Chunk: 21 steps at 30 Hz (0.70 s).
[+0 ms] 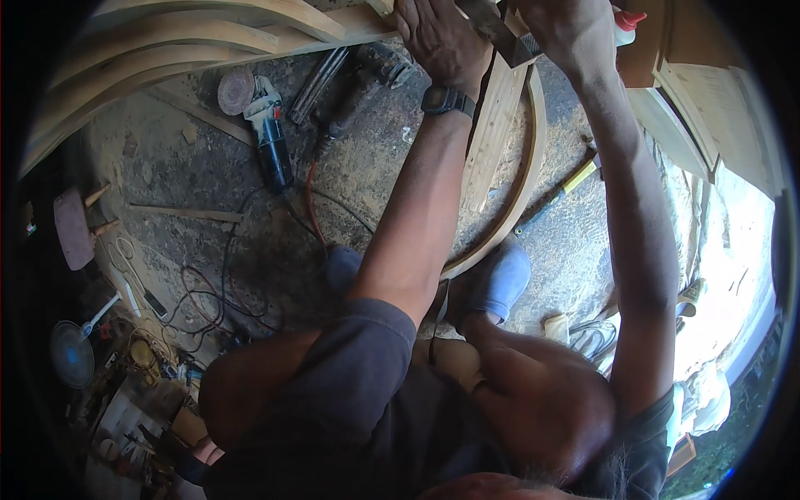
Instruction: The person constructs a wooden chair by measuring a small wooden piece with a square, cutting the piece with a miter saw, and hammering the cut piece into place on the chair frame.
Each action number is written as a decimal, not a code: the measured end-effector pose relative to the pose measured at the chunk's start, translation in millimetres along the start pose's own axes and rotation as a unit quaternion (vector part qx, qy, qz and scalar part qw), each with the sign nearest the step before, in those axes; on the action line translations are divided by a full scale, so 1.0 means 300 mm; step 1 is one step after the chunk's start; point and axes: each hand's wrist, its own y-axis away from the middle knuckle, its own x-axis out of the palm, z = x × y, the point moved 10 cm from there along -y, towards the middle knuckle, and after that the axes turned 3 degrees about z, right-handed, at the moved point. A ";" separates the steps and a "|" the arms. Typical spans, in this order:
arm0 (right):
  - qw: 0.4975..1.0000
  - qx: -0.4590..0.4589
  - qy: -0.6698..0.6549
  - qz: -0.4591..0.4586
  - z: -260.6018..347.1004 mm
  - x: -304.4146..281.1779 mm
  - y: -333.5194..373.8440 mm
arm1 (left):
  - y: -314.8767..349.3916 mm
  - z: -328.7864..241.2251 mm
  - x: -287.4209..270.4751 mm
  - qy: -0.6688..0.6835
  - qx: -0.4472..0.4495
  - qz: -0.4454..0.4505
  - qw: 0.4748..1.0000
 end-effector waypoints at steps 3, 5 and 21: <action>0.995 -0.053 0.061 0.051 0.024 0.016 -0.022 | 0.000 0.004 -0.002 -0.001 -0.003 0.001 1.000; 0.992 -0.062 0.074 0.080 0.054 0.023 -0.027 | 0.002 0.003 -0.003 0.001 -0.004 0.001 1.000; 0.984 -0.124 0.070 0.107 0.080 0.039 -0.038 | 0.010 -0.033 -0.028 0.020 0.077 0.125 0.989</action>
